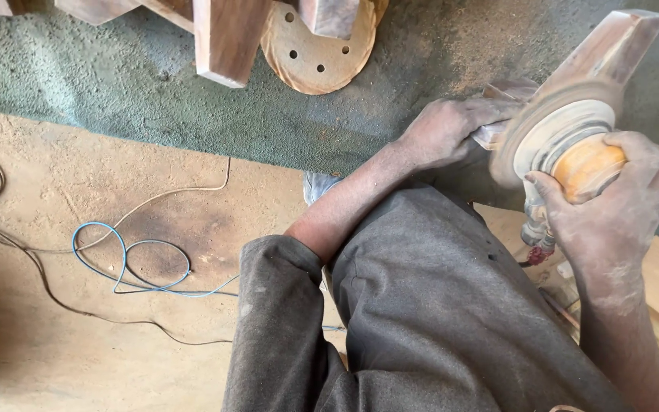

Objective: The person uses a handheld orbital sander to smooth the surfaces of small wooden blocks. They pick up blocks one at a time, sand multiple faces, and place them back on the workbench among other blocks.

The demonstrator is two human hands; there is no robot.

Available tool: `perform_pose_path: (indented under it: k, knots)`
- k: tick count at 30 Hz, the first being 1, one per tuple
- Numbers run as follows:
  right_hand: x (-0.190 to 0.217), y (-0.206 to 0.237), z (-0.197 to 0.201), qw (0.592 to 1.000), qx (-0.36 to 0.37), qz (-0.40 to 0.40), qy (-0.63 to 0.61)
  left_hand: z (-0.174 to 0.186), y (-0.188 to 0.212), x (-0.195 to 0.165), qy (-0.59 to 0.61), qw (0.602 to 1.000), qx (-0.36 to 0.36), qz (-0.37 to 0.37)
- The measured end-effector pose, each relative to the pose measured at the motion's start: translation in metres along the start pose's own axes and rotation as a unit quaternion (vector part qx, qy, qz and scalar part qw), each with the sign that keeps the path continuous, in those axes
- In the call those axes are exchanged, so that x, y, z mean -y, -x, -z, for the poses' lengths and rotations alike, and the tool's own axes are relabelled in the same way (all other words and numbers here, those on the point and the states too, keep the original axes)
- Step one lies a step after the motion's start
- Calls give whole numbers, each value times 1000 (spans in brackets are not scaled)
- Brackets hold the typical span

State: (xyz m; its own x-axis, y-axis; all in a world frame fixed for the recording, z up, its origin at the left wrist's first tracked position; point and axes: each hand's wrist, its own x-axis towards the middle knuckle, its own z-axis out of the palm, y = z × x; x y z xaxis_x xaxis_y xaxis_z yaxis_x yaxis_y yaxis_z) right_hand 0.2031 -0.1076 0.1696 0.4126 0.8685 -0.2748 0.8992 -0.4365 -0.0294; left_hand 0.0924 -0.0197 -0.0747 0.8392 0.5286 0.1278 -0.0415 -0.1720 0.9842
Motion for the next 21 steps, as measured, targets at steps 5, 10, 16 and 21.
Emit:
perform_pose_path:
  k: [5,10,16,21]
  knots:
    - [-13,-2,3,999,-1,-25,24,5,1,1,33,999,-16,-24]
    - [-43,-3,-4,995,18,-100,1,2,1,5,35,999,13,-1]
    - [-83,-9,-24,963,39,-193,-185,0,1,6,31,999,4,-12]
    - [-50,-12,-13,995,26,-66,-77,0,0,12,45,999,-12,-1]
